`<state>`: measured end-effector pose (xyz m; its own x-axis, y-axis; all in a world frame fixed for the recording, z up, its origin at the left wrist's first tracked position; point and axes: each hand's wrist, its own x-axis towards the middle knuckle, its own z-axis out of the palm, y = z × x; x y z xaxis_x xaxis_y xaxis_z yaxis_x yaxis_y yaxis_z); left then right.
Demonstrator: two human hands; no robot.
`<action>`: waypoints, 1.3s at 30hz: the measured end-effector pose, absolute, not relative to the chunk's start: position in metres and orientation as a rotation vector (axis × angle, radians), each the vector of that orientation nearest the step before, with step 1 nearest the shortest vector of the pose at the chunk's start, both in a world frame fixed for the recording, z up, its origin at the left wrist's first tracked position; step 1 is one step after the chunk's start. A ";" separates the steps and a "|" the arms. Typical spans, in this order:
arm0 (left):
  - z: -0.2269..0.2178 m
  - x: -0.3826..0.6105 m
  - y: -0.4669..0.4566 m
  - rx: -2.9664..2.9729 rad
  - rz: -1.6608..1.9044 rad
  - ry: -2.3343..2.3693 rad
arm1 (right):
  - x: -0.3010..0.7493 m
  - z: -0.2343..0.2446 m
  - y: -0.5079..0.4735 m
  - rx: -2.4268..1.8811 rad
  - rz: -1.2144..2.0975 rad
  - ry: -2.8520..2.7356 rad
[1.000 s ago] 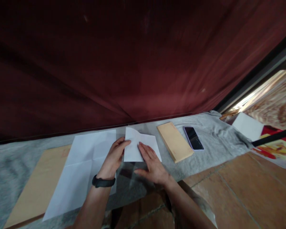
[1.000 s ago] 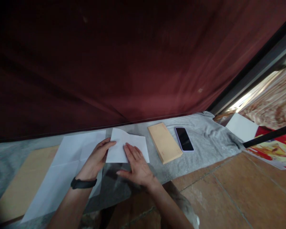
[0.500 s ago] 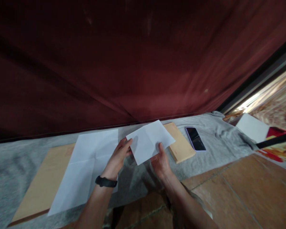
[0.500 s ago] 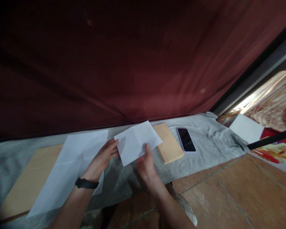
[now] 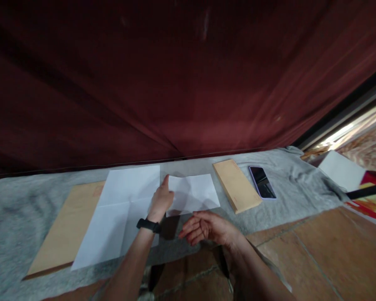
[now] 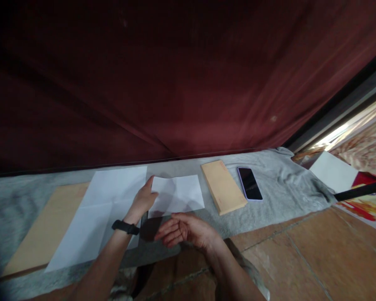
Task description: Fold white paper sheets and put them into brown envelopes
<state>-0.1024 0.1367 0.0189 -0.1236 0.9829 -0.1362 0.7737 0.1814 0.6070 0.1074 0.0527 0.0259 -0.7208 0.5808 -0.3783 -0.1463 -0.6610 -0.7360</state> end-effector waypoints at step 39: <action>-0.026 -0.038 0.114 2.517 0.426 1.695 | 0.124 -0.045 0.074 -1.569 0.180 -2.280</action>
<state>-0.0382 0.1140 -0.0265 0.3503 0.9181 0.1855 0.8968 -0.3859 0.2164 0.1242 0.0739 -0.0446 -0.3144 0.9223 0.2248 0.8756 0.3732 -0.3068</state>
